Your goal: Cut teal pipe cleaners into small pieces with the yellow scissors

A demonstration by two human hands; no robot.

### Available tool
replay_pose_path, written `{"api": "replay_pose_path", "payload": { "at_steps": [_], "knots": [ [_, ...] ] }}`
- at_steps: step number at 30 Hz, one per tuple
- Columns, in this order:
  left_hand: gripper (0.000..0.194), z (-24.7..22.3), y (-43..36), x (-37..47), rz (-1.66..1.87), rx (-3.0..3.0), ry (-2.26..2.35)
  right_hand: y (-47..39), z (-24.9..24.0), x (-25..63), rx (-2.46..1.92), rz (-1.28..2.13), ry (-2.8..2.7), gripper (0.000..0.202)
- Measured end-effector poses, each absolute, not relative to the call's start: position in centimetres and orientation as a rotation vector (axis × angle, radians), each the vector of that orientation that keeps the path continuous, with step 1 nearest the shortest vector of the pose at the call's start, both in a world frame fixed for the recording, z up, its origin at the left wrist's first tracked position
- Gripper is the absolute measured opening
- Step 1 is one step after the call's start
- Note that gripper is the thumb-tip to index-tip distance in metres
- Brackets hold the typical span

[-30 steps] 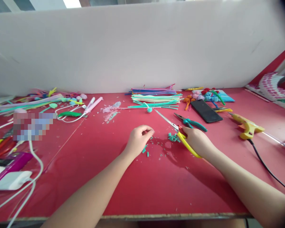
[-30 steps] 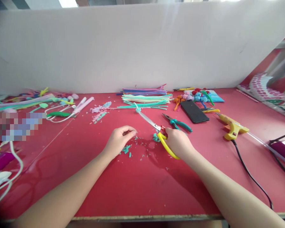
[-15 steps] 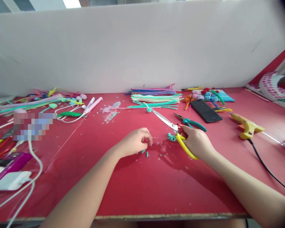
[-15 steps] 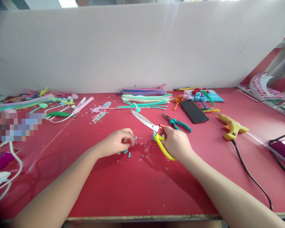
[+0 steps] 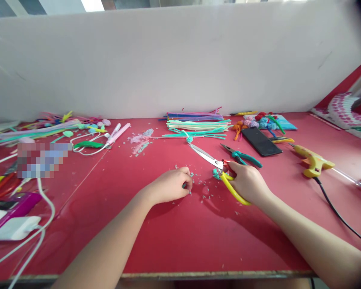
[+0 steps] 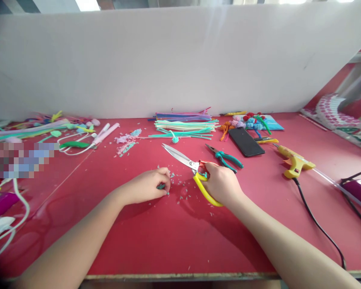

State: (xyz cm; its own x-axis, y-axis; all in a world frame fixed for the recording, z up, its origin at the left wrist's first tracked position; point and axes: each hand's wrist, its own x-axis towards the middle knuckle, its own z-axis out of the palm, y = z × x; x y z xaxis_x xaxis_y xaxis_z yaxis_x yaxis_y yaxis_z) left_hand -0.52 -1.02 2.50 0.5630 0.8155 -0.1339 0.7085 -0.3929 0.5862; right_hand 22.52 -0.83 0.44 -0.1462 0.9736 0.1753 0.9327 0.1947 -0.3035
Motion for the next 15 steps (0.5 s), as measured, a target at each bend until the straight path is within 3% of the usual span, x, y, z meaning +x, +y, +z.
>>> {"api": "replay_pose_path", "payload": {
  "at_steps": [8,15],
  "knots": [
    [0.016,2.1,-1.9,2.4,0.653,1.837,1.150,-2.7,1.4,21.0,-1.397,1.039,-2.086,0.020],
    [0.019,1.4,-2.6,3.2,0.636,1.775,1.171,-3.1,1.2,20.8,-1.329,1.028,-2.043,0.016]
  ]
}}
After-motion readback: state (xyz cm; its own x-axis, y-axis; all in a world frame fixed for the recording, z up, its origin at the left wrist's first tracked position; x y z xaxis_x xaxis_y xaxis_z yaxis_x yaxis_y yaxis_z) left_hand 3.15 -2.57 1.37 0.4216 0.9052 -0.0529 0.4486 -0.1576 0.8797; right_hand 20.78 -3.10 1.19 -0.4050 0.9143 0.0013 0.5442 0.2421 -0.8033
